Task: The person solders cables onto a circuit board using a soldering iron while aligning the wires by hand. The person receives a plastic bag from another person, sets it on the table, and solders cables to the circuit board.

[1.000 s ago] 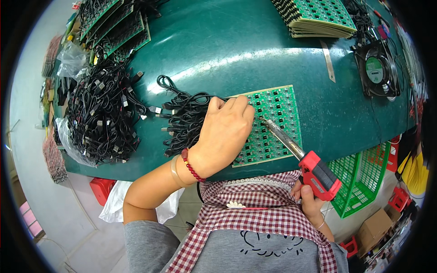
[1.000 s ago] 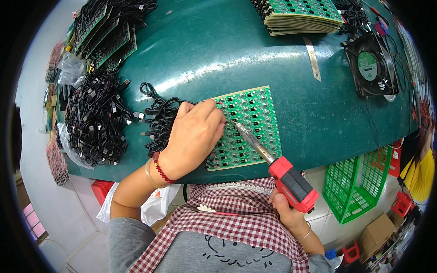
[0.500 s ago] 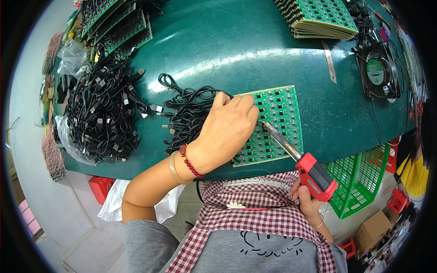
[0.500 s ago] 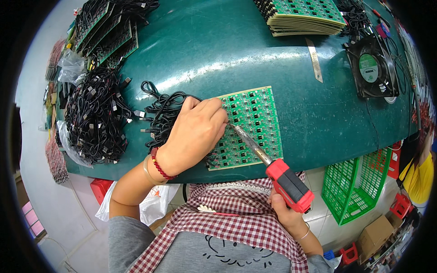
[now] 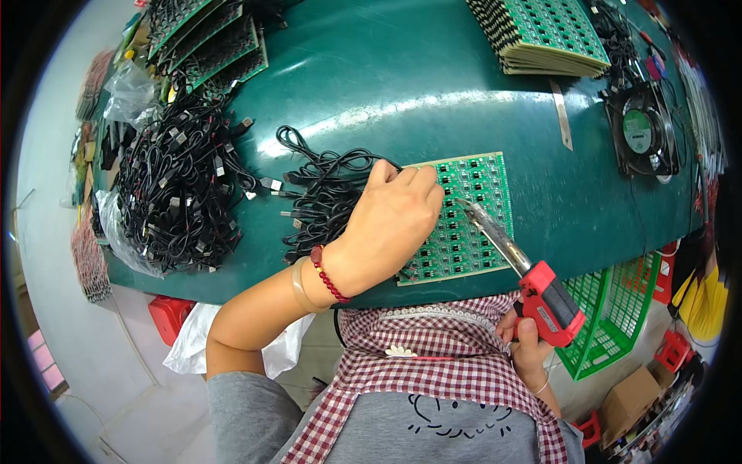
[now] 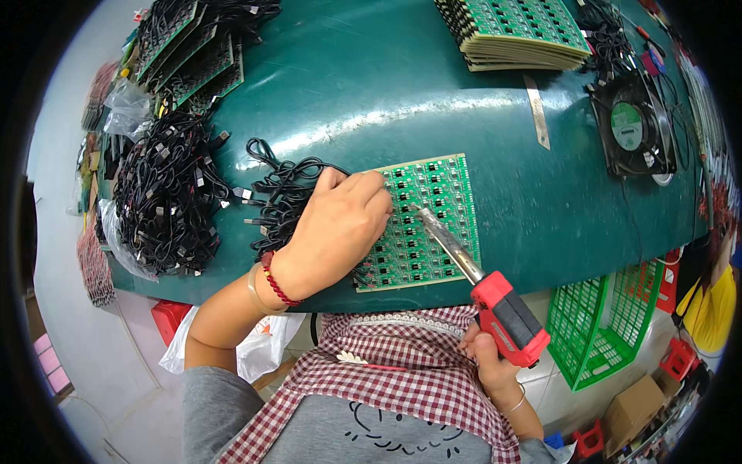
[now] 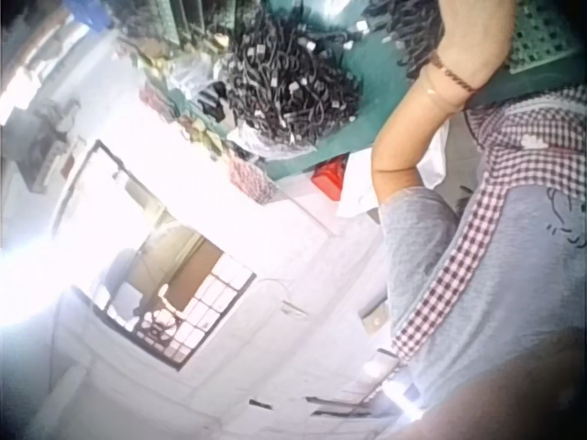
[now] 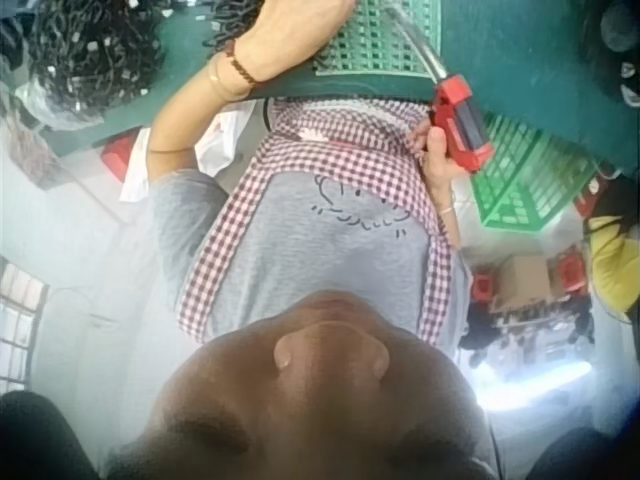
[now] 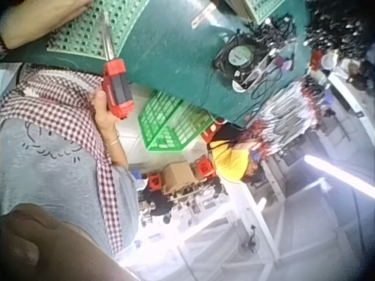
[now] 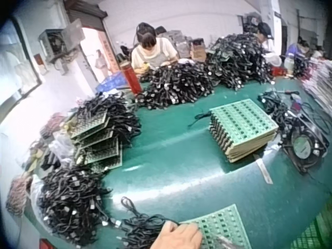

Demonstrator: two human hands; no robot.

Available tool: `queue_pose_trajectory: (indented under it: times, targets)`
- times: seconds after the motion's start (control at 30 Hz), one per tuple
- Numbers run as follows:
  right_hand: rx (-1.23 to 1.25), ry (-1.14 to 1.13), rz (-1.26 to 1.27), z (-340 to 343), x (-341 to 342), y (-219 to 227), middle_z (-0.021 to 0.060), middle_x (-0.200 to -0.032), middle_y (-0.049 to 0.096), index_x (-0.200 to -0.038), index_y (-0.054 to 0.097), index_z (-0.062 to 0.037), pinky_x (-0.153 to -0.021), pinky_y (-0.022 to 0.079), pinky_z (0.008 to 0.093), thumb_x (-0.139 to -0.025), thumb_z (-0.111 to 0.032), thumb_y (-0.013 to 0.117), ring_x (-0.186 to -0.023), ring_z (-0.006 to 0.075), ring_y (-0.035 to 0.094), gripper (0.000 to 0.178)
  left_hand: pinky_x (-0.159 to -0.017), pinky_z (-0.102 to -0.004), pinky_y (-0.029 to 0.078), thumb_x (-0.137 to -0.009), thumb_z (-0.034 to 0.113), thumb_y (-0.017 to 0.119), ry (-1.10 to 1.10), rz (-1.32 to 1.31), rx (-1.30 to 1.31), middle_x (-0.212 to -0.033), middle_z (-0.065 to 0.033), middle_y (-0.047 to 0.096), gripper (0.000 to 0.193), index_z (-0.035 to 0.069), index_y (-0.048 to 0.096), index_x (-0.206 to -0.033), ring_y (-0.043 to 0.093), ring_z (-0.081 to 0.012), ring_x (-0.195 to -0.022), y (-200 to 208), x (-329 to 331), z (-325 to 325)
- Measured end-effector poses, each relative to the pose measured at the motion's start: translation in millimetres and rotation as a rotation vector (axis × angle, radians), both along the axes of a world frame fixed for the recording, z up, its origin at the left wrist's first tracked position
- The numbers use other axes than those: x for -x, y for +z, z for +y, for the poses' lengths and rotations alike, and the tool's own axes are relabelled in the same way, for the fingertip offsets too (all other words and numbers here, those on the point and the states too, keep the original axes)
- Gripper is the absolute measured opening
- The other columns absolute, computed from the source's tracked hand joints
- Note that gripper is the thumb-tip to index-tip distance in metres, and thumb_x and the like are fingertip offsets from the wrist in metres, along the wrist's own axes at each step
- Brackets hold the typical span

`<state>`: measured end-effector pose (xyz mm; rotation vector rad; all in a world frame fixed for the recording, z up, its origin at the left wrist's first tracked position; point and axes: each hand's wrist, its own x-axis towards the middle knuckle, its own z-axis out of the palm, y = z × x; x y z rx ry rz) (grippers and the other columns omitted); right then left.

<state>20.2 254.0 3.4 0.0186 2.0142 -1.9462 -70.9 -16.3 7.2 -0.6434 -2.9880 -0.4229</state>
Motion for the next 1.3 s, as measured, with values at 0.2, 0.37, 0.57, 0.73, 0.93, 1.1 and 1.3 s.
queue_pose_trajectory:
  times: [0.2, 0.37, 0.57, 0.73, 0.93, 1.1, 1.3]
  targets:
    - [0.228, -0.309, 0.030, -15.5, 19.1, 6.0, 0.0074, -0.063, 0.052, -0.113, 0.046, 0.0019, -0.053, 0.048, 0.0291, -0.095, -0.032, 0.051, -0.044, 0.0116, 0.044, 0.038, -0.073, -0.0338, 0.037, -0.073, 0.011, 0.054, -0.004, 0.056, -0.024, -0.079, -0.0050, 0.048, 0.004, 0.007, 0.054, -0.073, 0.051, -0.0196, -0.080, 4.8, -10.0, 1.8]
    - [0.220, -0.319, 0.058, -37.8, 39.8, 16.1, 0.0053, -0.061, 0.049, -0.111, 0.045, 0.0027, -0.097, 0.045, 0.0460, -0.094, -0.031, 0.049, -0.041, 0.0105, 0.042, 0.038, -0.079, -0.0359, 0.039, -0.072, 0.012, 0.056, 0.049, 0.149, 0.059, -0.086, -0.0045, 0.053, 0.012, 0.005, 0.060, -0.081, 0.052, -0.0204, -0.088, 20.7, -32.3, 3.6]
    - [0.287, -0.361, 0.033, -44.5, 41.6, 14.8, 0.0065, -0.067, 0.051, -0.111, 0.043, 0.0018, -0.104, 0.041, 0.0479, -0.098, -0.025, 0.045, -0.039, 0.0089, 0.041, 0.030, -0.074, -0.0330, 0.041, -0.076, 0.008, 0.056, 0.758, 0.333, 0.267, -0.086, -0.0070, 0.056, 0.009, 0.007, 0.059, -0.084, 0.054, -0.0229, -0.086, 29.3, -15.8, -131.7]
    - [0.288, -0.369, 0.033, -44.7, 43.0, 12.5, 0.0053, -0.059, 0.049, -0.108, 0.044, 0.0012, -0.104, 0.041, 0.0463, -0.098, -0.025, 0.044, -0.036, 0.0091, 0.039, 0.028, -0.074, -0.0309, 0.038, -0.077, 0.009, 0.056, 0.863, 0.315, 0.735, -0.083, -0.0056, 0.054, 0.002, 0.009, 0.058, -0.078, 0.052, -0.0203, -0.084, 0.7, -20.7, -175.6]
    - [0.298, -0.390, 0.005, -41.7, 40.9, 7.9, 0.0056, -0.059, 0.050, -0.107, 0.045, 0.0001, -0.104, 0.041, 0.0450, -0.097, -0.025, 0.046, -0.036, 0.0098, 0.039, 0.027, -0.081, -0.0363, 0.039, -0.078, 0.003, 0.057, 0.618, 0.478, 0.316, -0.081, -0.0073, 0.053, 0.006, 0.007, 0.056, -0.083, 0.052, -0.0251, -0.085, 35.1, -30.6, -173.6]
    - [0.294, -0.445, -0.001, -45.1, 46.3, 4.9, 0.0055, -0.060, 0.051, -0.107, 0.045, -0.0001, -0.103, 0.042, 0.0443, -0.096, -0.025, 0.049, -0.037, 0.0103, 0.040, 0.027, -0.063, -0.0282, 0.043, -0.085, -0.006, 0.054, 0.594, 0.320, -0.663, -0.081, -0.0093, 0.052, 0.008, 0.000, 0.054, -0.089, 0.053, -0.0217, -0.071, 61.9, -44.9, -128.0]
    - [0.351, -0.418, 0.008, -51.4, 49.7, 12.1, 0.0063, -0.061, 0.050, -0.106, 0.045, 0.0007, -0.101, 0.043, 0.0444, -0.094, -0.024, 0.051, -0.038, 0.0119, 0.042, 0.028, -0.070, -0.0291, 0.050, -0.090, -0.003, 0.050, 0.363, 0.133, -0.696, -0.091, -0.0074, 0.061, 0.014, -0.002, 0.060, -0.101, 0.061, -0.0133, -0.080, 25.1, -25.3, -73.3]
